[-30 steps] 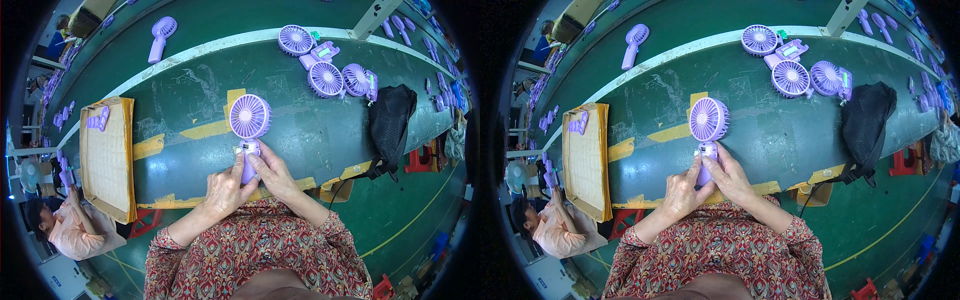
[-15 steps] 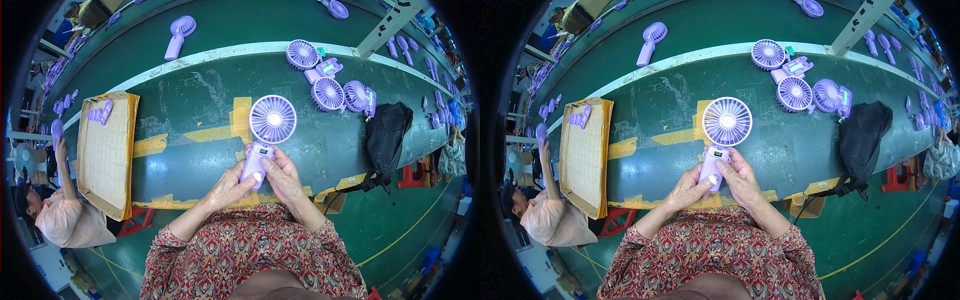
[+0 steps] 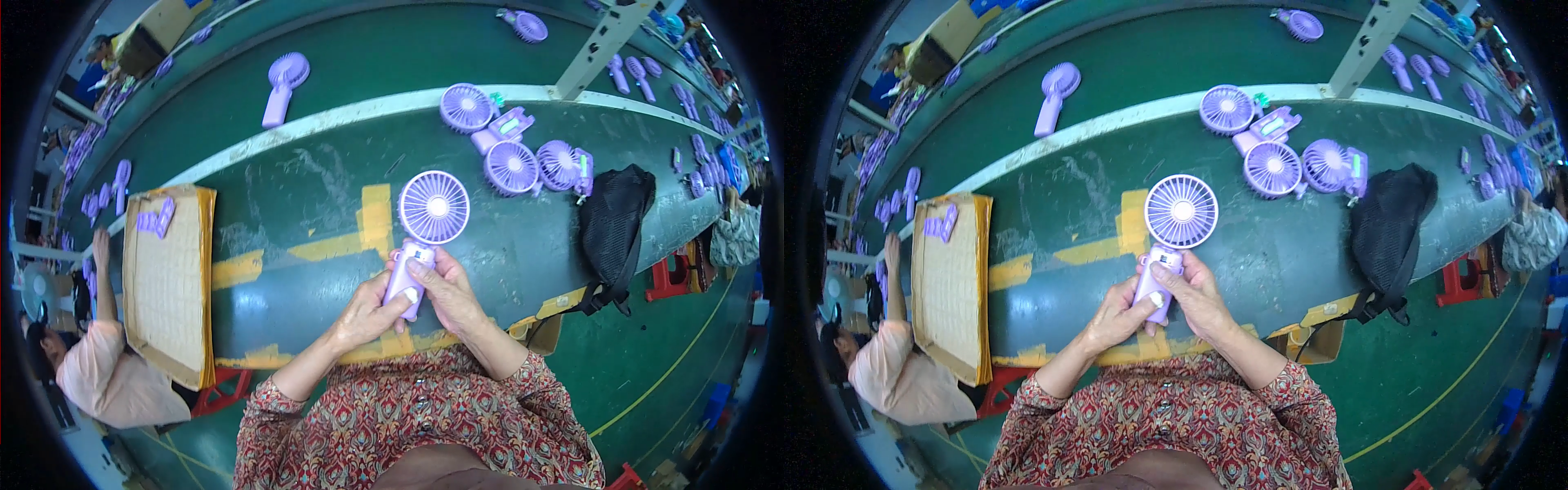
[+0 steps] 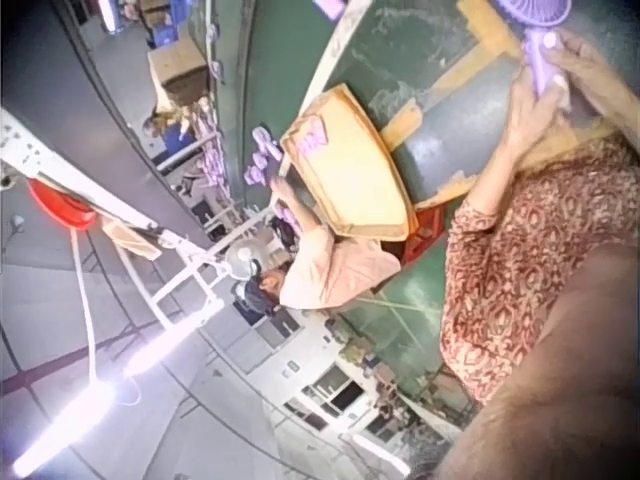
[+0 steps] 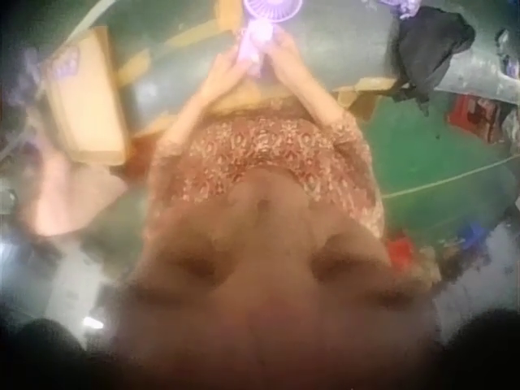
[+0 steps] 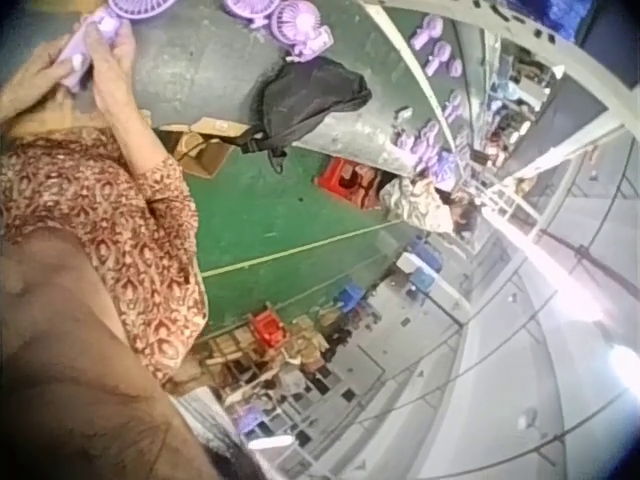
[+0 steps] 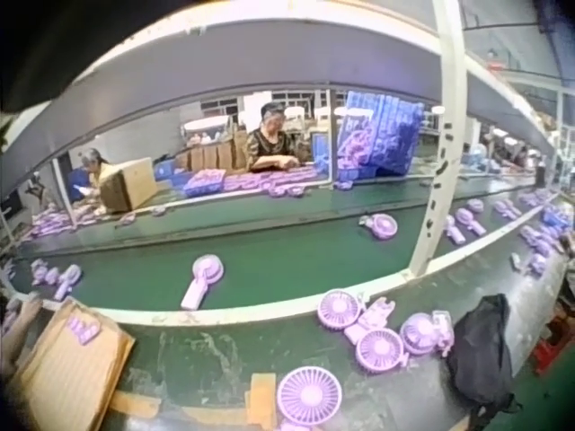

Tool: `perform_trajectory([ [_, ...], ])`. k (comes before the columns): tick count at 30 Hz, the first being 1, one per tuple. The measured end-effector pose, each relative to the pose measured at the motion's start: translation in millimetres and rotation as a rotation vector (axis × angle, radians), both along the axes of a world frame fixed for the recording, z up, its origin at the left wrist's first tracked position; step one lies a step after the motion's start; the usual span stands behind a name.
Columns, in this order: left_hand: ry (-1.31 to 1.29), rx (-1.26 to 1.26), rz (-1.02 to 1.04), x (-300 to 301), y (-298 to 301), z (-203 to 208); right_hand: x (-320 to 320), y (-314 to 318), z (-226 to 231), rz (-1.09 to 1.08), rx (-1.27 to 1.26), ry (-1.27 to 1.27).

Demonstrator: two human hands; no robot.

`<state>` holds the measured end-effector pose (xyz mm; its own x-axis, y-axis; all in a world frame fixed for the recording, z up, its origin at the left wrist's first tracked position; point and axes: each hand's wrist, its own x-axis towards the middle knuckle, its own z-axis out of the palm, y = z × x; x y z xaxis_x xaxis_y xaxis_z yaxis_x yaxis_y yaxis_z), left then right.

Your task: The person picks up a purple fan and a battery cover, fits the cover onto the fan handle, and presses it into place. They then place the assembled fan onto the conveyor belt and repeat the process with another fan.

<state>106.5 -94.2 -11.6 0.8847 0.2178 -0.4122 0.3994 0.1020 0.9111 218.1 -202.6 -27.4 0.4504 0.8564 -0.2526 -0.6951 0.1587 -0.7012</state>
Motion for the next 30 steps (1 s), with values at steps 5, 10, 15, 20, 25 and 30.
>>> perform_trajectory([
  [5, -0.199, 0.049, 0.235, 33, 46, 9, 29, 8, -20, -0.095, -0.017, -0.522],
  [10, -0.188, 1.173, 0.336, 113, 117, 42, 72, -9, 25, -0.133, -0.301, -1.048],
  [15, 0.064, 1.337, 0.404, 205, 197, 15, 109, 4, 39, -0.277, -0.492, -1.525],
  [20, -0.179, 1.285, 0.204, 253, 177, -8, 178, 30, 35, -0.417, -0.681, -1.805],
  [25, -0.060, 0.748, 0.043, 270, 145, -13, 200, 69, 9, -0.129, -0.871, -1.732],
  [30, -0.043, 0.378, -0.127, 245, 138, -12, 170, 47, -5, -0.142, -0.666, -1.824],
])
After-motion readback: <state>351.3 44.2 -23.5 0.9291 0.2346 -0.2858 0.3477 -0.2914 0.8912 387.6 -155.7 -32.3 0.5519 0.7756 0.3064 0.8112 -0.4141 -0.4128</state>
